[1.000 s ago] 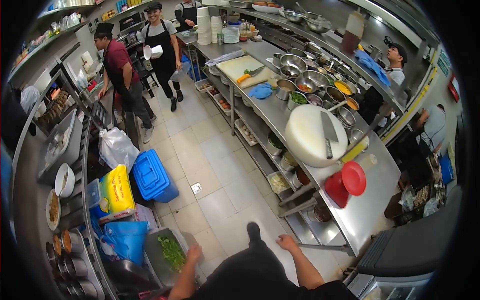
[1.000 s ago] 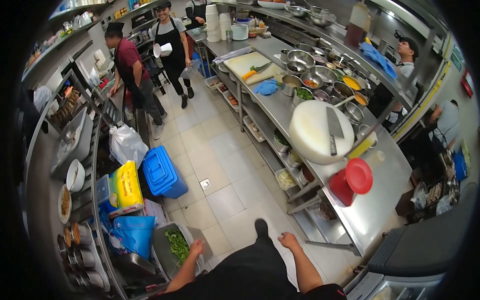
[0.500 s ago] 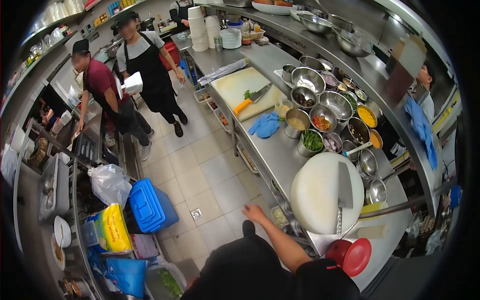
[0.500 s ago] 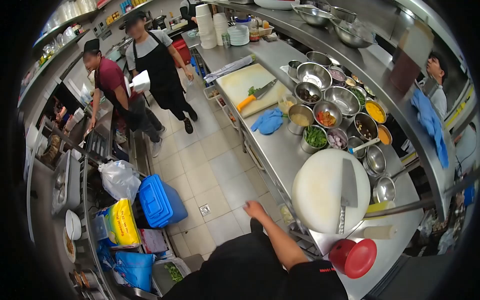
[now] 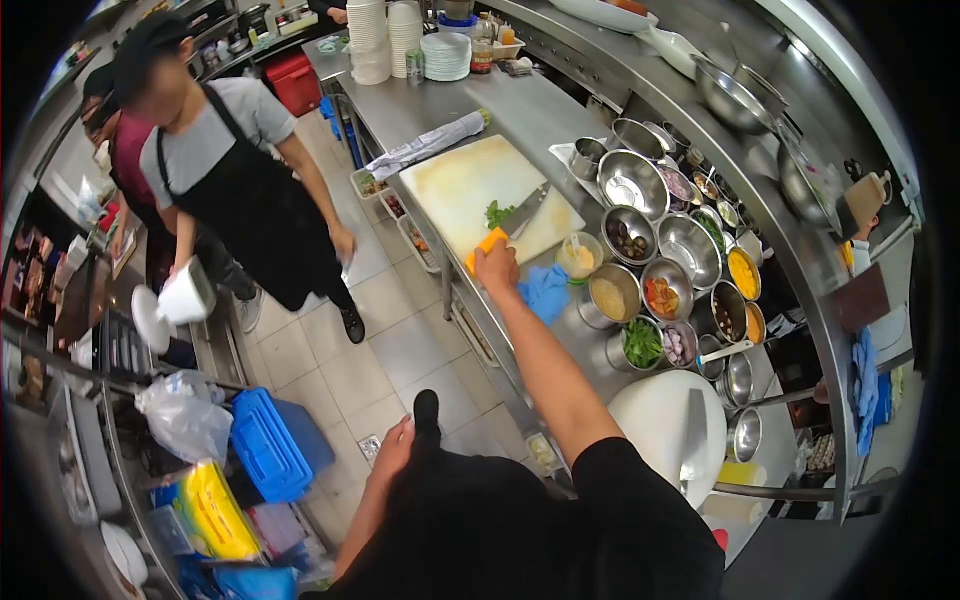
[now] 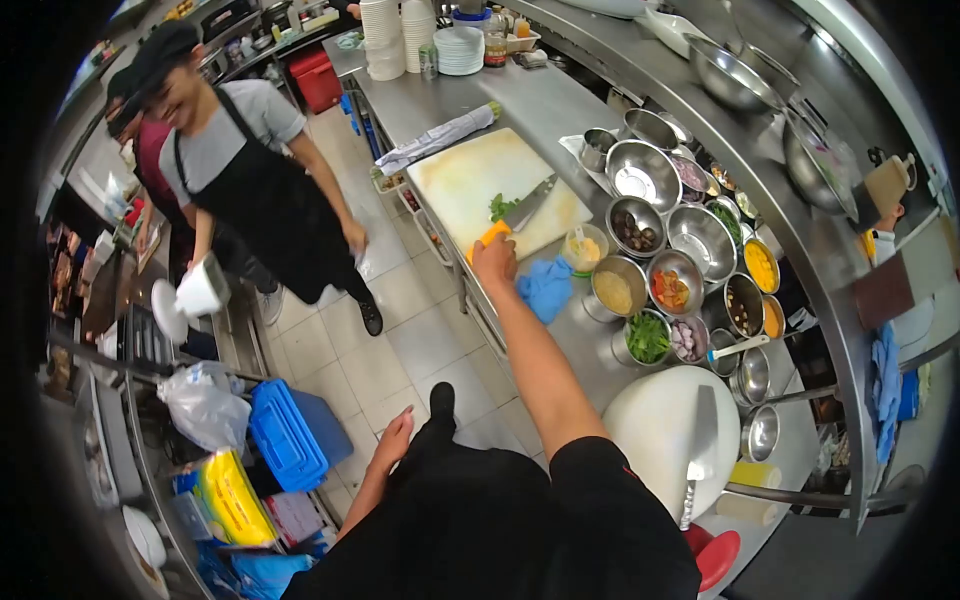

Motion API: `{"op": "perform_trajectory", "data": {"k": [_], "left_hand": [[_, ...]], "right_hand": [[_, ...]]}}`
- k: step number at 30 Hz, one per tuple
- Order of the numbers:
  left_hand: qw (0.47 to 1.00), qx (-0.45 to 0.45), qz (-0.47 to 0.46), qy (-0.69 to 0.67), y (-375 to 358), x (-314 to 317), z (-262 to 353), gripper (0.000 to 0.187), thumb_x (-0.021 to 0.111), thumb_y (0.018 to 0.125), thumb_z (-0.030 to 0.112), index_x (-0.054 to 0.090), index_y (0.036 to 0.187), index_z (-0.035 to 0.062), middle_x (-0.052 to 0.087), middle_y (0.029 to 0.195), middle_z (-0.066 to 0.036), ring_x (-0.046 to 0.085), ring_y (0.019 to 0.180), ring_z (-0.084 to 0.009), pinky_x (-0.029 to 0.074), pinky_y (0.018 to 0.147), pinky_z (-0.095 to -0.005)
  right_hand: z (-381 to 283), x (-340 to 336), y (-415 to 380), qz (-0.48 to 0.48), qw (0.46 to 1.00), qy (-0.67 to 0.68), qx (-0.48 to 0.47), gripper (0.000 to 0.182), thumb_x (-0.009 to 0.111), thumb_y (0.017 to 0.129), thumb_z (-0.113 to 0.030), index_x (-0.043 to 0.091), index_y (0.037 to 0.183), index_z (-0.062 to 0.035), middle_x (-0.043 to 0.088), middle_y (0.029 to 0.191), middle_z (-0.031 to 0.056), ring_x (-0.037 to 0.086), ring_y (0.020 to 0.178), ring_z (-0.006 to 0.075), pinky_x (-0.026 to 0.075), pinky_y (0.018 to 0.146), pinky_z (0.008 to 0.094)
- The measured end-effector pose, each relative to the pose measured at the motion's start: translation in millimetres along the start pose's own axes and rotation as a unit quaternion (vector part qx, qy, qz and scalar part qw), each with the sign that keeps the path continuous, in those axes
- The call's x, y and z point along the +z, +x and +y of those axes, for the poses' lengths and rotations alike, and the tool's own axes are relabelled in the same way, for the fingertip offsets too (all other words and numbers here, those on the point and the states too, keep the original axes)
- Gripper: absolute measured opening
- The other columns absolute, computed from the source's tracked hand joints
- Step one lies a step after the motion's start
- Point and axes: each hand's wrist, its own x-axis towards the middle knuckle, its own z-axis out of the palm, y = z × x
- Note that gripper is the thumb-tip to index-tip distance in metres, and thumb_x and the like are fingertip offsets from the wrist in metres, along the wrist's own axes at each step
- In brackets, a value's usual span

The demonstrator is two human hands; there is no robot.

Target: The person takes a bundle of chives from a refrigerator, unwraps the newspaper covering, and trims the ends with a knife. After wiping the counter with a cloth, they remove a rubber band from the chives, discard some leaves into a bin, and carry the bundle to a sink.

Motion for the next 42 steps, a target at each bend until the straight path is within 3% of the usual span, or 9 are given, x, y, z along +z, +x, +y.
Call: {"op": "perform_trajectory", "data": {"k": [6,11,14,18,24,30,35,38,42], "left_hand": [[0.967,0.182,-0.075,0.163,165,-39,154,0.054,0.045,0.095,0.046,0.049,0.135,0.0113,0.029,0.143,-0.034,0.026,0.134,-0.0476,0.024,0.111,-0.0484],[0.907,0.337,-0.106,0.23,275,0,287,0.049,0.044,0.094,0.046,0.052,0.134,0.0206,0.018,0.149,-0.032,0.015,0.137,-0.0521,0.012,0.11,-0.0588],[0.879,0.396,-0.081,0.252,345,35,317,0.049,0.038,0.095,0.049,0.052,0.134,0.0233,0.014,0.151,-0.029,0.011,0.138,-0.0513,0.007,0.107,-0.0655],[0.829,0.41,-0.087,0.37,404,64,329,0.056,0.029,0.094,0.057,0.051,0.135,0.0247,0.01,0.153,-0.026,0.005,0.14,-0.0489,0.0,0.105,-0.0698],[0.775,0.48,-0.073,0.404,487,40,324,0.056,0.038,0.093,0.054,0.048,0.137,0.0208,0.012,0.152,-0.027,0.009,0.14,-0.0478,0.001,0.106,-0.0687],[0.808,0.437,0.034,0.395,573,-9,330,0.076,0.054,0.087,0.049,0.036,0.137,-0.0062,0.028,0.145,-0.028,0.023,0.137,-0.0425,0.011,0.113,-0.0542],[0.707,0.592,-0.229,0.31,529,31,325,0.069,0.052,0.09,0.041,0.036,0.136,-0.008,0.034,0.144,-0.025,0.029,0.135,-0.0409,0.017,0.114,-0.0486],[0.736,0.538,-0.348,0.217,507,22,320,0.077,0.057,0.088,0.041,0.029,0.139,-0.008,0.034,0.144,-0.025,0.03,0.134,-0.0416,0.018,0.114,-0.0488],[0.79,0.526,-0.225,0.22,522,-16,320,0.104,0.07,0.071,0.056,0.028,0.138,-0.0111,0.032,0.141,-0.031,0.029,0.132,-0.0451,0.019,0.113,-0.0487]], "right_hand": [[-5,18,32,0.074,0.994,-0.035,0.066,0.079,0.069,0.069,-0.03,0.031,0.132,-0.001,0.054,0.108,0.0284,0.058,0.097,0.0446,0.048,0.084,0.0495],[-8,-3,30,0.027,0.991,-0.02,0.129,0.075,0.064,0.072,-0.018,0.027,0.135,0.0006,0.054,0.11,0.03,0.059,0.096,0.0442,0.05,0.084,0.0466],[3,-9,28,0.044,0.995,0.062,0.059,0.072,0.063,0.072,-0.013,0.03,0.134,0.0001,0.053,0.116,0.0307,0.057,0.102,0.0448,0.048,0.086,0.0467],[2,-52,-20,0.062,0.997,0.048,0.022,0.066,0.061,0.07,-0.009,0.04,0.132,-0.0031,0.053,0.125,0.0248,0.051,0.115,0.0411,0.042,0.097,0.0444],[21,-107,-89,-0.012,0.991,0.068,0.119,0.067,0.063,0.068,-0.01,0.043,0.131,-0.0017,0.058,0.118,0.0239,0.059,0.105,0.0391,0.049,0.089,0.0421],[50,-68,-36,0.084,0.969,0.142,0.185,0.061,0.065,0.071,-0.011,0.049,0.129,0.0008,0.061,0.111,0.0255,0.061,0.101,0.0394,0.049,0.089,0.0399],[43,-35,29,0.086,0.976,0.12,0.158,0.058,0.062,0.073,-0.009,0.049,0.129,0.0008,0.06,0.115,0.0254,0.06,0.103,0.0386,0.049,0.09,0.0391],[33,-25,28,0.063,0.982,0.119,0.13,0.058,0.062,0.072,-0.008,0.05,0.129,-0.001,0.058,0.119,0.0245,0.059,0.106,0.0374,0.048,0.09,0.039],[6,-13,-7,0.01,0.973,0.161,0.165,0.056,0.062,0.075,-0.006,0.05,0.13,-0.001,0.063,0.11,0.0184,0.063,0.098,0.0312,0.05,0.087,0.0344]]}}
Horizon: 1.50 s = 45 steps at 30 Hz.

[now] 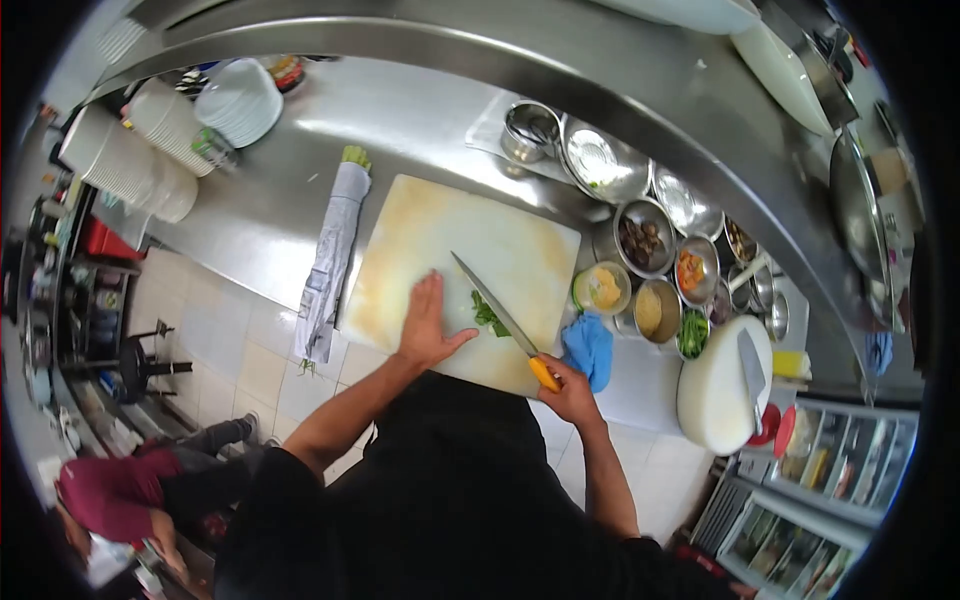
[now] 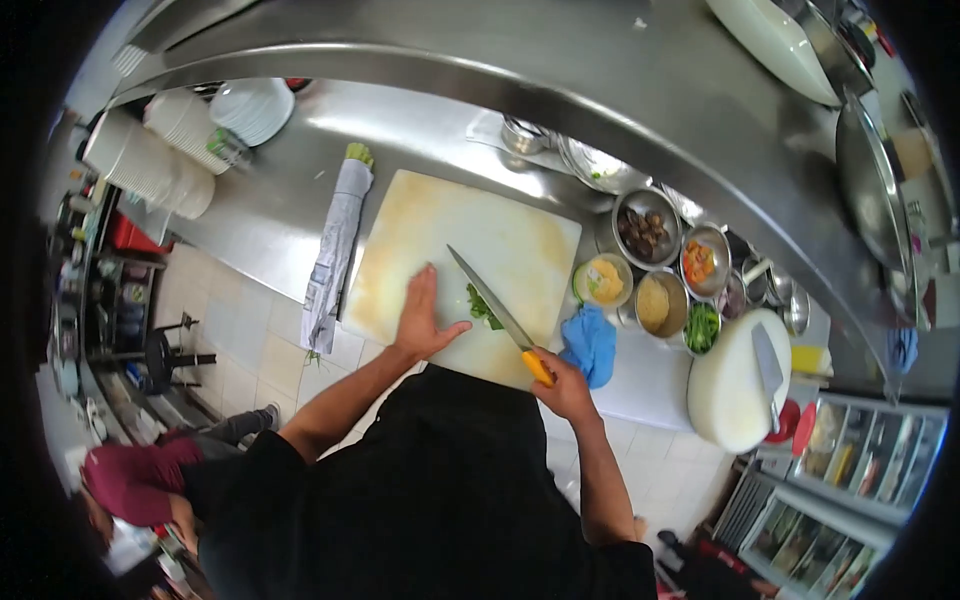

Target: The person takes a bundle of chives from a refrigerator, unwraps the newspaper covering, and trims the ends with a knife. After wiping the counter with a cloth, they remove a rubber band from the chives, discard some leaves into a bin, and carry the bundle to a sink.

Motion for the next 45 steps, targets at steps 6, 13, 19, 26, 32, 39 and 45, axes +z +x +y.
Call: {"op": "perform_trajectory", "data": {"k": [6,13,19,26,32,39,45], "left_hand": [[0.974,0.159,-0.149,0.059,54,-11,-23,0.108,0.067,0.069,0.064,0.029,0.138,-0.0097,0.031,0.142,-0.029,0.026,0.134,-0.0438,0.015,0.114,-0.0496],[0.979,0.152,-0.115,-0.066,31,44,28,0.077,0.066,0.079,0.045,0.043,0.13,-0.0075,0.034,0.14,-0.029,0.031,0.131,-0.0445,0.021,0.111,-0.0519],[0.991,0.057,-0.016,-0.122,28,58,30,0.043,0.048,0.081,-0.007,0.048,0.124,-0.0102,0.036,0.141,-0.024,0.033,0.13,-0.043,0.033,0.108,-0.0428],[0.989,0.062,-0.026,-0.134,28,63,27,0.047,0.044,0.08,-0.011,0.045,0.127,-0.0116,0.035,0.143,-0.022,0.029,0.134,-0.0406,0.03,0.11,-0.0403],[0.971,0.135,-0.079,-0.183,5,78,87,0.046,0.043,0.08,-0.011,0.045,0.127,-0.0117,0.034,0.143,-0.023,0.029,0.134,-0.0413,0.029,0.111,-0.042],[0.895,0.342,-0.162,-0.237,-125,151,211,0.049,0.042,0.084,-0.005,0.043,0.133,-0.0052,0.034,0.145,-0.022,0.027,0.136,-0.0418,0.022,0.113,-0.0459],[0.749,0.466,-0.319,-0.346,-311,153,414,0.047,0.04,0.086,-0.007,0.044,0.133,-0.0051,0.035,0.145,-0.021,0.026,0.137,-0.0411,0.023,0.112,-0.0443]], "right_hand": [[-35,41,-63,0.141,0.901,0.347,0.22,0.039,0.053,0.097,-0.027,0.054,0.128,-0.0031,0.06,0.083,0.0036,0.046,0.051,0.0052,0.038,0.045,0.0195],[-73,137,-65,0.223,0.831,0.413,0.298,0.041,0.047,0.099,-0.037,0.054,0.127,-0.0076,0.056,0.073,0.0025,0.045,0.047,0.0074,0.037,0.04,0.021],[-112,184,-30,0.223,0.816,0.447,0.292,0.039,0.045,0.1,-0.033,0.052,0.129,-0.0075,0.053,0.072,0.0022,0.045,0.048,0.0069,0.038,0.041,0.0211],[-111,186,-31,0.222,0.821,0.469,0.239,0.039,0.045,0.1,-0.033,0.052,0.129,-0.0073,0.052,0.071,0.0019,0.045,0.047,0.0066,0.037,0.039,0.0209],[-104,187,-78,0.305,0.782,0.499,0.215,0.039,0.048,0.099,-0.033,0.054,0.127,-0.0072,0.053,0.07,0.0014,0.043,0.045,0.0055,0.034,0.037,0.0206],[-81,216,-225,0.501,0.653,0.531,0.203,0.037,0.051,0.098,-0.03,0.055,0.129,-0.0101,0.053,0.07,-0.0012,0.042,0.047,0.004,0.034,0.04,0.0201],[-86,232,-397,0.722,0.496,0.442,0.19,0.038,0.054,0.097,-0.026,0.053,0.131,-0.0074,0.053,0.068,-0.0016,0.044,0.051,0.0043,0.038,0.047,0.0208]]}}
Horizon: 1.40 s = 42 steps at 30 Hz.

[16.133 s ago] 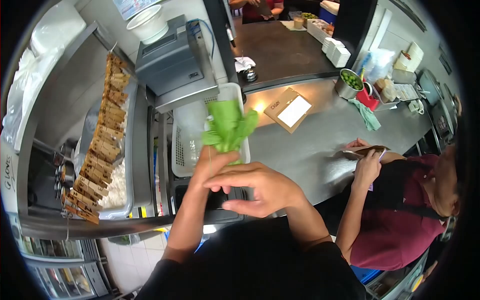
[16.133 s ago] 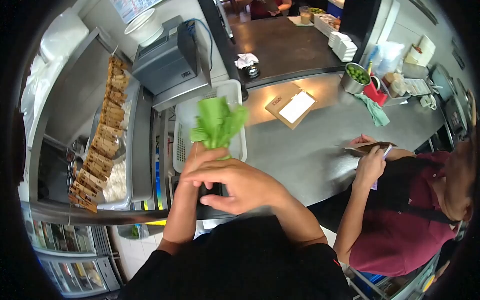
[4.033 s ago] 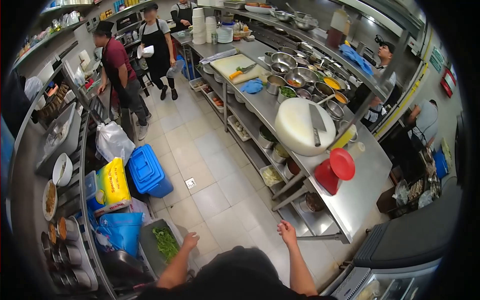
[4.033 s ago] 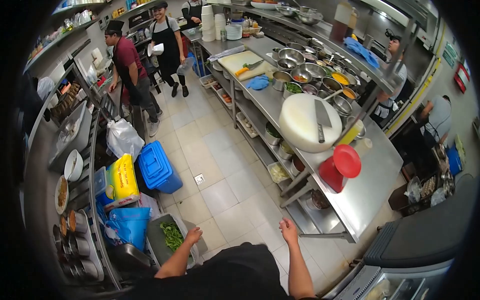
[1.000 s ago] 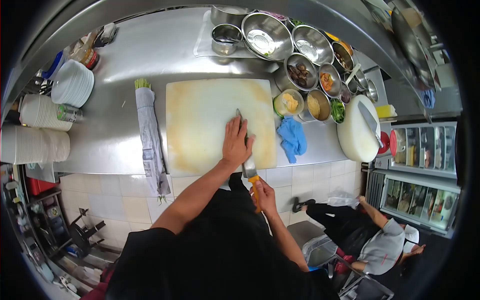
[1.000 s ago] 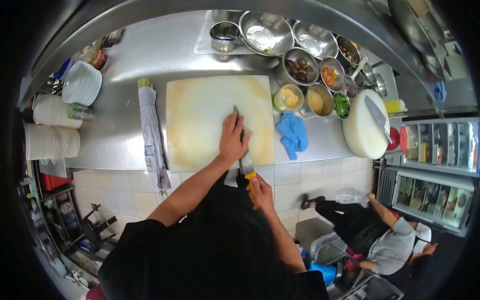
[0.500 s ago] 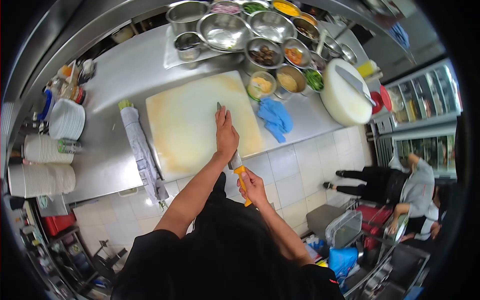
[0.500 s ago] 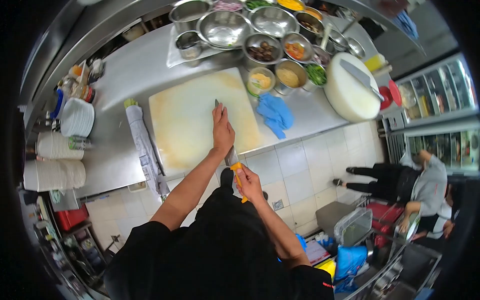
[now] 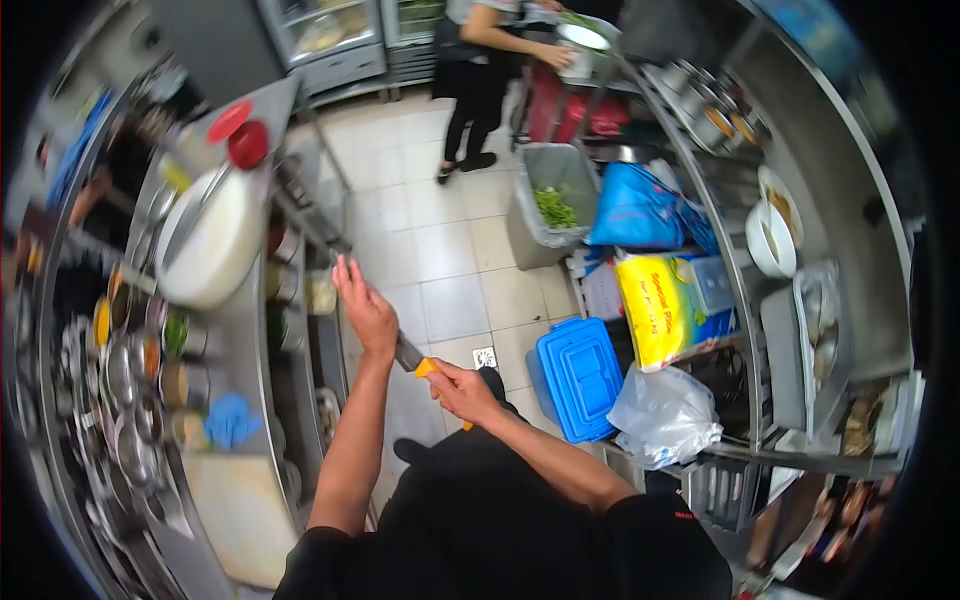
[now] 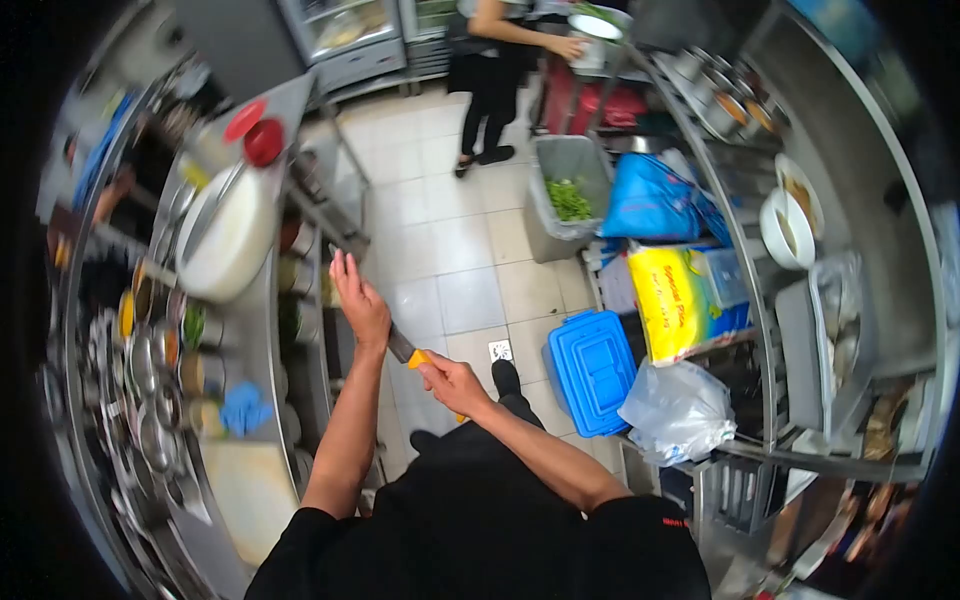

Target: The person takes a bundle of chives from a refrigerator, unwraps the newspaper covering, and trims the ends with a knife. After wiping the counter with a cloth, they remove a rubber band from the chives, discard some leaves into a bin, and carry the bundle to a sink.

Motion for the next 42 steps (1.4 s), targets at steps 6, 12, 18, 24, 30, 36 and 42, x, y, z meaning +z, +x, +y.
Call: {"op": "perform_trajectory", "data": {"k": [6,12,18,24,30,36,42], "left_hand": [[0.973,0.042,-0.066,-0.218,106,263,151,0.034,0.047,0.092,0.006,0.053,0.124,-0.0048,0.051,0.128,-0.023,0.05,0.119,-0.0361,0.039,0.099,-0.0388],[0.966,0.019,-0.144,-0.215,140,523,175,0.026,0.052,0.093,0.02,0.067,0.105,0.0019,0.068,0.08,-0.017,0.067,0.076,-0.028,0.05,0.072,-0.0363],[0.957,-0.061,-0.19,-0.209,168,503,259,0.05,0.047,0.094,0.045,0.068,0.087,0.0,0.067,0.07,-0.012,0.064,0.063,-0.0212,0.048,0.065,-0.0363],[0.887,0.117,-0.377,-0.241,101,485,179,0.053,0.045,0.095,0.048,0.062,0.118,0.0044,0.06,0.118,-0.023,0.053,0.116,-0.0327,0.038,0.1,-0.0386],[0.796,-0.177,-0.466,-0.344,13,379,198,0.054,0.071,0.085,0.021,0.052,0.127,-0.0052,0.066,0.102,-0.01,0.063,0.085,-0.0155,0.051,0.074,-0.0303],[0.823,-0.197,-0.269,-0.46,68,379,219,0.018,0.056,0.095,0.013,0.063,0.102,-0.0024,0.065,0.081,-0.003,0.054,0.067,-0.0062,0.044,0.059,-0.0215],[0.879,0.091,0.109,-0.456,158,279,340,0.019,0.046,0.098,0.013,0.061,0.097,0.0011,0.062,0.088,-0.008,0.053,0.072,-0.0105,0.044,0.068,-0.0248]], "right_hand": [[-31,-170,-44,0.284,0.954,-0.073,-0.071,0.037,0.057,0.095,-0.019,0.054,0.127,-0.0019,0.061,0.071,0.0037,0.055,0.06,0.0074,0.046,0.055,0.0241],[42,-241,-140,0.472,0.88,-0.046,0.034,0.034,0.055,0.096,-0.02,0.057,0.124,-0.0015,0.059,0.068,0.001,0.052,0.055,0.0066,0.045,0.052,0.0231],[74,-243,-172,0.549,0.823,0.096,0.11,0.034,0.051,0.098,-0.026,0.057,0.122,-0.0033,0.054,0.067,0.0002,0.04,0.045,0.0014,0.031,0.04,0.0188],[12,-278,-114,0.435,0.883,0.162,0.069,0.032,0.046,0.1,-0.029,0.058,0.115,-0.004,0.055,0.069,0.0044,0.045,0.044,0.008,0.036,0.038,0.0213],[-30,-304,-58,0.314,0.923,0.216,0.045,0.037,0.045,0.1,-0.033,0.055,0.121,-0.0039,0.055,0.073,0.0044,0.047,0.048,0.0077,0.037,0.04,0.0213],[-43,-291,-77,0.374,0.917,0.138,-0.008,0.035,0.046,0.1,-0.031,0.056,0.12,-0.0035,0.055,0.072,0.0033,0.046,0.048,0.0059,0.036,0.041,0.0194],[-7,-282,-113,0.45,0.884,0.122,-0.013,0.031,0.047,0.1,-0.027,0.057,0.118,-0.0034,0.054,0.07,0.0021,0.043,0.045,0.0041,0.034,0.039,0.0187]]}}
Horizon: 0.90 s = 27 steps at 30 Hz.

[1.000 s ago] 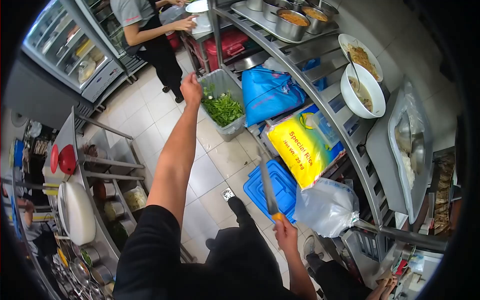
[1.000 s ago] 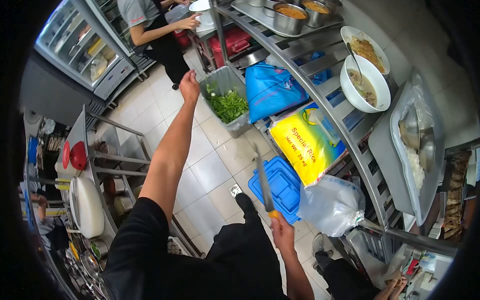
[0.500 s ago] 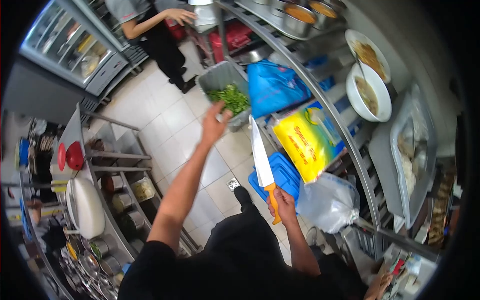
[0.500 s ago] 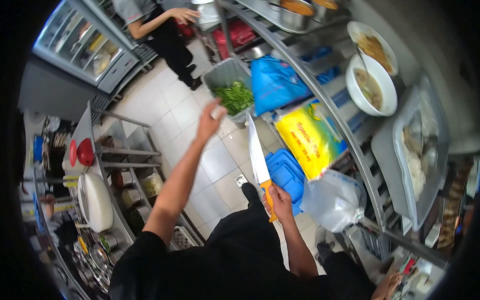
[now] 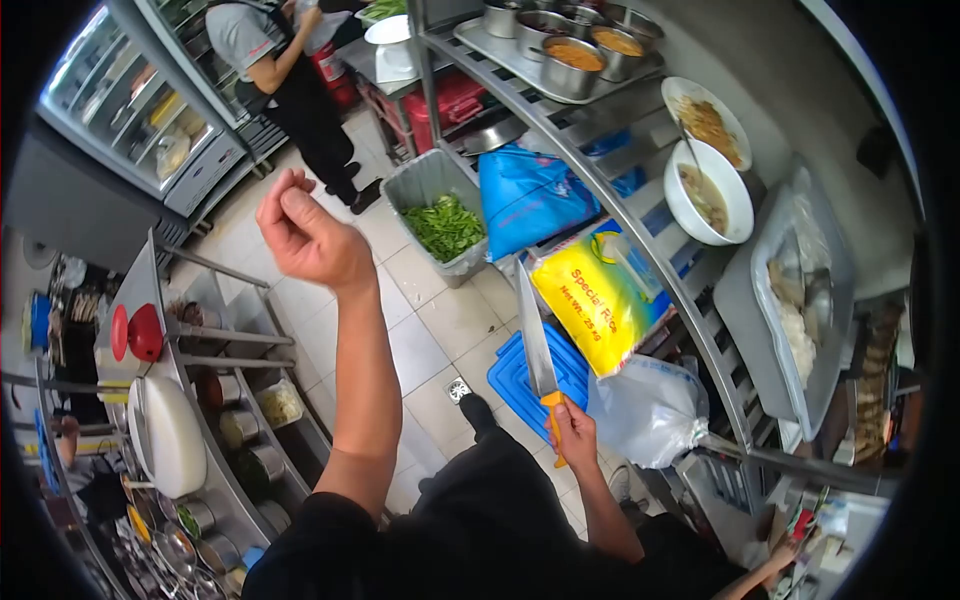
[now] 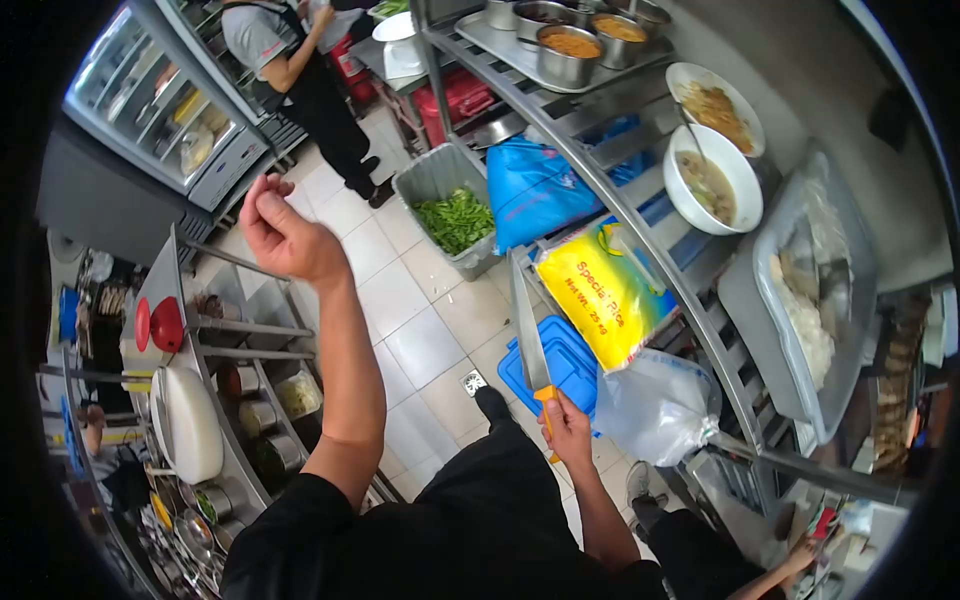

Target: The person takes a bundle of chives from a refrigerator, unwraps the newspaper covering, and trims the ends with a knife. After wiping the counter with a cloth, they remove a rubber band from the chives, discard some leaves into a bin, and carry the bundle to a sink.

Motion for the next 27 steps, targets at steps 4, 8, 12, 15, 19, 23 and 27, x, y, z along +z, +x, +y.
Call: {"op": "perform_trajectory", "data": {"k": [4,8,12,15,19,23,27], "left_hand": [[0.803,-0.063,-0.497,0.322,-125,-48,-191,0.087,0.07,0.081,0.03,0.02,0.148,0.0078,0.026,0.141,-0.039,0.042,0.123,-0.0498,0.043,0.094,-0.0489],[0.846,-0.247,-0.391,0.264,-209,-248,-118,0.088,0.067,0.084,0.032,0.013,0.149,0.0059,0.043,0.134,-0.031,0.046,0.121,-0.0456,0.042,0.096,-0.0491],[0.526,-0.458,-0.566,0.439,-307,-509,-11,0.068,0.067,0.079,0.043,0.049,0.133,0.0061,0.058,0.122,-0.022,0.056,0.113,-0.038,0.044,0.098,-0.0435],[0.523,-0.58,-0.451,0.432,-306,-649,114,0.056,0.065,0.08,0.038,0.057,0.126,0.0072,0.063,0.113,-0.02,0.059,0.108,-0.0358,0.046,0.095,-0.0408],[0.642,-0.525,-0.079,0.553,-229,-758,279,0.037,0.067,0.078,0.035,0.067,0.1,0.0051,0.069,0.091,-0.017,0.066,0.084,-0.033,0.051,0.078,-0.0416],[0.594,-0.349,0.298,0.66,-205,-829,426,0.029,0.072,0.08,0.027,0.067,0.099,0.0065,0.068,0.074,-0.008,0.065,0.07,-0.0217,0.051,0.066,-0.032],[0.345,-0.241,0.496,0.76,-269,-912,533,0.036,0.073,0.075,0.023,0.065,0.103,0.0021,0.064,0.1,-0.019,0.061,0.094,-0.0344,0.049,0.078,-0.0427]], "right_hand": [[13,5,-10,0.011,0.999,-0.025,0.026,0.03,0.047,0.1,-0.027,0.058,0.115,-0.0044,0.053,0.067,0.002,0.042,0.043,0.0045,0.034,0.037,0.0197],[26,21,-21,0.01,0.997,-0.07,0.021,0.025,0.047,0.099,-0.025,0.059,0.113,-0.0078,0.053,0.065,0.0013,0.043,0.042,0.0054,0.034,0.035,0.0211],[49,49,-31,-0.126,0.982,-0.136,0.046,0.023,0.047,0.099,-0.024,0.06,0.111,-0.0085,0.053,0.065,0.0007,0.045,0.043,0.0057,0.035,0.035,0.0215],[56,93,-48,-0.279,0.929,-0.24,0.044,0.021,0.05,0.098,-0.021,0.059,0.111,-0.0078,0.053,0.064,-0.0001,0.046,0.043,0.0057,0.036,0.036,0.0211],[74,182,-79,-0.505,0.8,-0.322,0.039,0.022,0.056,0.094,-0.017,0.058,0.112,-0.0059,0.052,0.064,-0.0012,0.045,0.043,0.0056,0.035,0.036,0.021],[99,271,-155,-0.649,0.649,-0.393,0.05,0.034,0.06,0.087,-0.008,0.056,0.12,-0.0028,0.053,0.068,-0.0016,0.047,0.049,0.0059,0.038,0.044,0.0209],[147,359,-251,-0.766,0.476,-0.344,-0.261,0.047,0.058,0.079,-0.004,0.055,0.125,0.0012,0.058,0.077,0.0035,0.055,0.066,0.014,0.048,0.064,0.0269]]}}
